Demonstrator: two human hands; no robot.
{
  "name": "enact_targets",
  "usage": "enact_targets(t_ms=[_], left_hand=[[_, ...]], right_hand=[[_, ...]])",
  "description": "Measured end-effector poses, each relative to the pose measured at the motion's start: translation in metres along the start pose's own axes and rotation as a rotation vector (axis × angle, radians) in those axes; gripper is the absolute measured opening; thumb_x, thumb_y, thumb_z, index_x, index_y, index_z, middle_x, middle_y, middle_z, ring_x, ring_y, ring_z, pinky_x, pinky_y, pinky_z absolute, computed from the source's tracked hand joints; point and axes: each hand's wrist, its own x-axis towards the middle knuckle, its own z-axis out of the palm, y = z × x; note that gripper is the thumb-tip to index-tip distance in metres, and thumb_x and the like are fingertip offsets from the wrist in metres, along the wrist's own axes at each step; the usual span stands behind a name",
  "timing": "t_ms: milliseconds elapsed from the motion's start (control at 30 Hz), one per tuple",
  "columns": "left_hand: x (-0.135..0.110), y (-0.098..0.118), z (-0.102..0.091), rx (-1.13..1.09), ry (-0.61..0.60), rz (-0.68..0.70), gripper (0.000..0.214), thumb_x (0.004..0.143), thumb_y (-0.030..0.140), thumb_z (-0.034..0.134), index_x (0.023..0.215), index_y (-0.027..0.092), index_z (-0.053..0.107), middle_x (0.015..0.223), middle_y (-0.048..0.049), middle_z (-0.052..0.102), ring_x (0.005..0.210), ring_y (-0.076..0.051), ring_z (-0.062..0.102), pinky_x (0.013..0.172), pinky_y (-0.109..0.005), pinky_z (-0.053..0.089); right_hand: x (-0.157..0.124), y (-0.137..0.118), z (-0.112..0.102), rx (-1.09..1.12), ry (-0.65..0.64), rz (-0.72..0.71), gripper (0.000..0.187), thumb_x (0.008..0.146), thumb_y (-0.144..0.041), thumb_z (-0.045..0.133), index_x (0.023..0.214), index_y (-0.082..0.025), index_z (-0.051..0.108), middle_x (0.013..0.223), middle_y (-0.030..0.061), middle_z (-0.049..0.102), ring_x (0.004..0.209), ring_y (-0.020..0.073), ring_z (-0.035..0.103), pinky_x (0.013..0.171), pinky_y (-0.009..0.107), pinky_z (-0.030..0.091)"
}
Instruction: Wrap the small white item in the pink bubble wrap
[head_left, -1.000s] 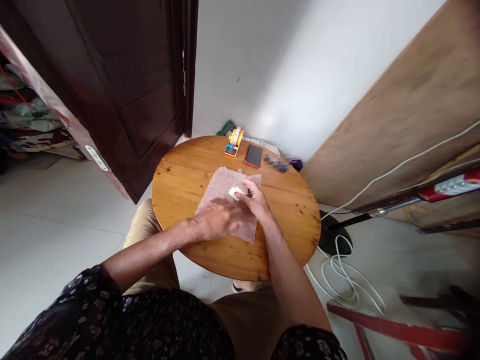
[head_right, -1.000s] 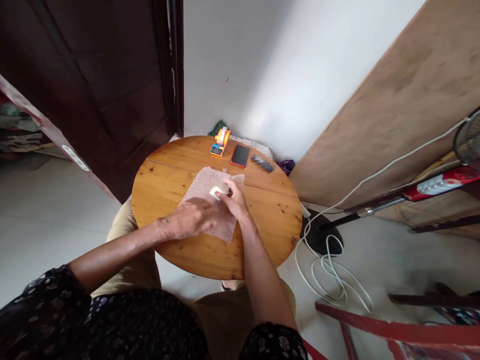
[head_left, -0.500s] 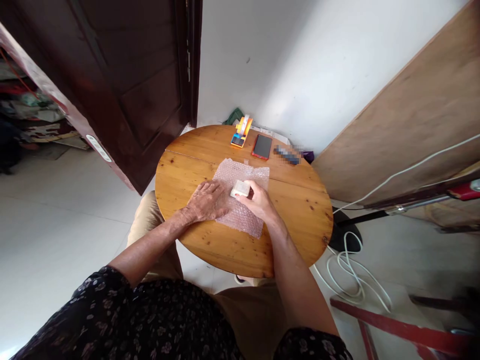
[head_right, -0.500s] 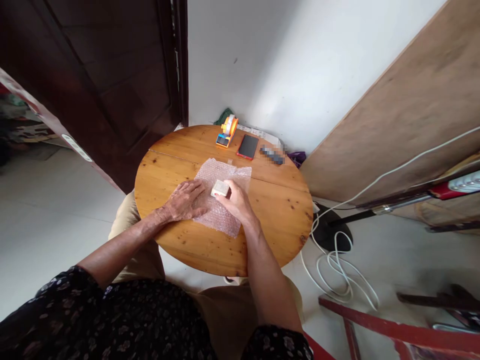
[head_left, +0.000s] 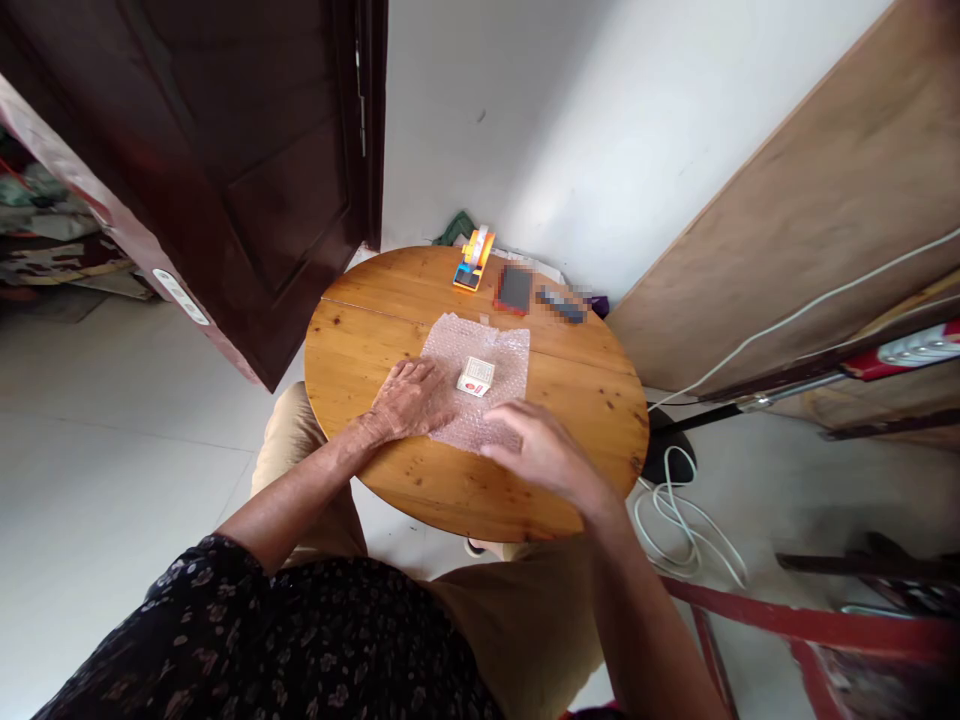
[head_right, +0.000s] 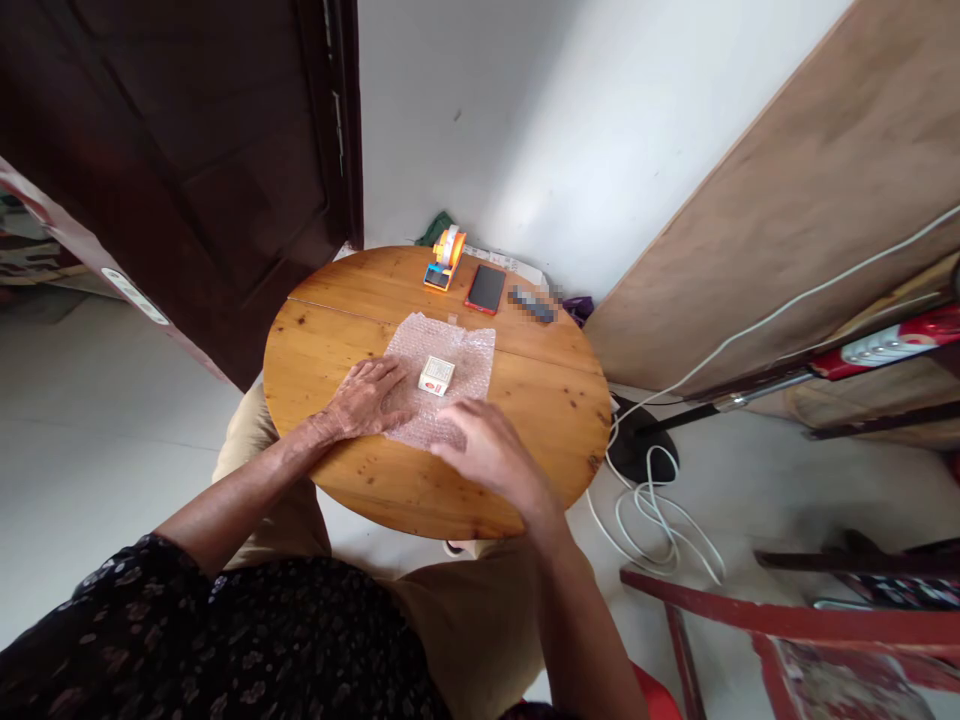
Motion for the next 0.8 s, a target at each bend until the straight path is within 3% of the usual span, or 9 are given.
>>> enact_targets(t_ms=[100,200,300,400,500,567,633,733,800], left_hand=[[0.001,-0.002,0.0,-0.064,0.029,-0.009,0.071,0.084,0.054,0.066,0.142,0.014,0.055,0.152,-0.0179,0.049,0.143,-0.038,0.041,0.122,-0.053,0.028],[-0.001,-0.003,-0.009,-0.199,0.061,-0.028,0.063,0.088,0.054,0.063,0.137,0.015,0.06,0.152,-0.0157,0.051,0.143,-0.035,0.043,0.122,-0.051,0.029],[-0.005,-0.003,-0.028,-0.296,0.005,0.012,0.065,0.085,0.057,0.067,0.138,0.02,0.061,0.15,-0.0129,0.054,0.145,-0.032,0.042,0.122,-0.051,0.029],[-0.003,0.002,-0.041,-0.24,-0.073,0.101,0.074,0.073,0.055,0.08,0.138,0.024,0.06,0.154,-0.012,0.05,0.15,-0.035,0.033,0.124,-0.058,0.021],[0.01,0.008,-0.041,-0.198,-0.019,0.092,0.04,0.077,0.035,0.077,0.114,0.021,0.072,0.147,-0.0119,0.057,0.146,-0.034,0.04,0.123,-0.056,0.023],[0.024,0.011,-0.037,-0.274,0.049,0.032,0.016,0.081,0.025,0.069,0.096,0.019,0.074,0.132,-0.0113,0.067,0.131,-0.03,0.056,0.114,-0.047,0.039],[0.038,0.014,-0.033,-0.387,0.067,-0.061,0.01,0.08,0.023,0.066,0.086,0.018,0.072,0.108,-0.0088,0.073,0.102,-0.024,0.067,0.093,-0.037,0.051],[0.056,0.019,-0.03,-0.531,0.047,-0.214,0.01,0.074,0.021,0.067,0.066,0.019,0.062,0.065,-0.0006,0.062,0.06,-0.014,0.054,0.059,-0.027,0.043],[0.062,0.021,-0.028,-0.617,0.056,-0.275,0.018,0.07,0.018,0.066,0.058,0.019,0.052,0.053,0.0035,0.048,0.051,-0.011,0.042,0.051,-0.025,0.032]], right_hand=[[-0.021,-0.011,0.026,-0.252,0.065,0.015,0.019,0.087,-0.019,0.059,0.102,-0.02,0.071,0.119,0.0125,0.071,0.107,0.0286,0.065,0.094,0.042,0.048],[-0.025,-0.01,0.043,-0.345,0.171,0.038,0.027,0.09,-0.009,0.047,0.094,-0.02,0.071,0.108,0.0119,0.075,0.097,0.0248,0.067,0.088,0.037,0.047],[-0.014,-0.006,0.034,-0.28,0.242,0.073,0.025,0.09,-0.013,0.046,0.086,-0.022,0.069,0.088,0.007,0.076,0.08,0.0211,0.066,0.077,0.032,0.045],[0.004,-0.002,0.013,-0.126,0.271,0.131,0.024,0.09,-0.019,0.045,0.082,-0.024,0.067,0.078,0.0032,0.073,0.072,0.0196,0.065,0.07,0.03,0.044],[0.022,0.005,-0.003,0.063,0.273,0.227,0.023,0.09,-0.029,0.047,0.083,-0.025,0.068,0.073,0.001,0.071,0.068,0.0193,0.064,0.066,0.029,0.045],[0.028,0.009,-0.008,0.185,0.261,0.257,0.02,0.087,-0.037,0.054,0.089,-0.025,0.069,0.08,0.0015,0.072,0.075,0.0204,0.067,0.069,0.03,0.048],[0.031,0.013,-0.011,0.258,0.245,0.243,0.032,0.078,-0.043,0.067,0.104,-0.026,0.07,0.095,0.0031,0.075,0.087,0.0227,0.069,0.077,0.033,0.051],[0.035,0.02,-0.013,0.238,0.235,0.238,0.057,0.067,-0.04,0.076,0.121,-0.026,0.067,0.102,0.0042,0.074,0.089,0.024,0.068,0.082,0.036,0.051],[0.042,0.028,-0.013,0.188,0.236,0.26,0.04,0.073,-0.037,0.069,0.111,-0.025,0.071,0.092,0.0032,0.074,0.081,0.0225,0.067,0.079,0.036,0.05]])
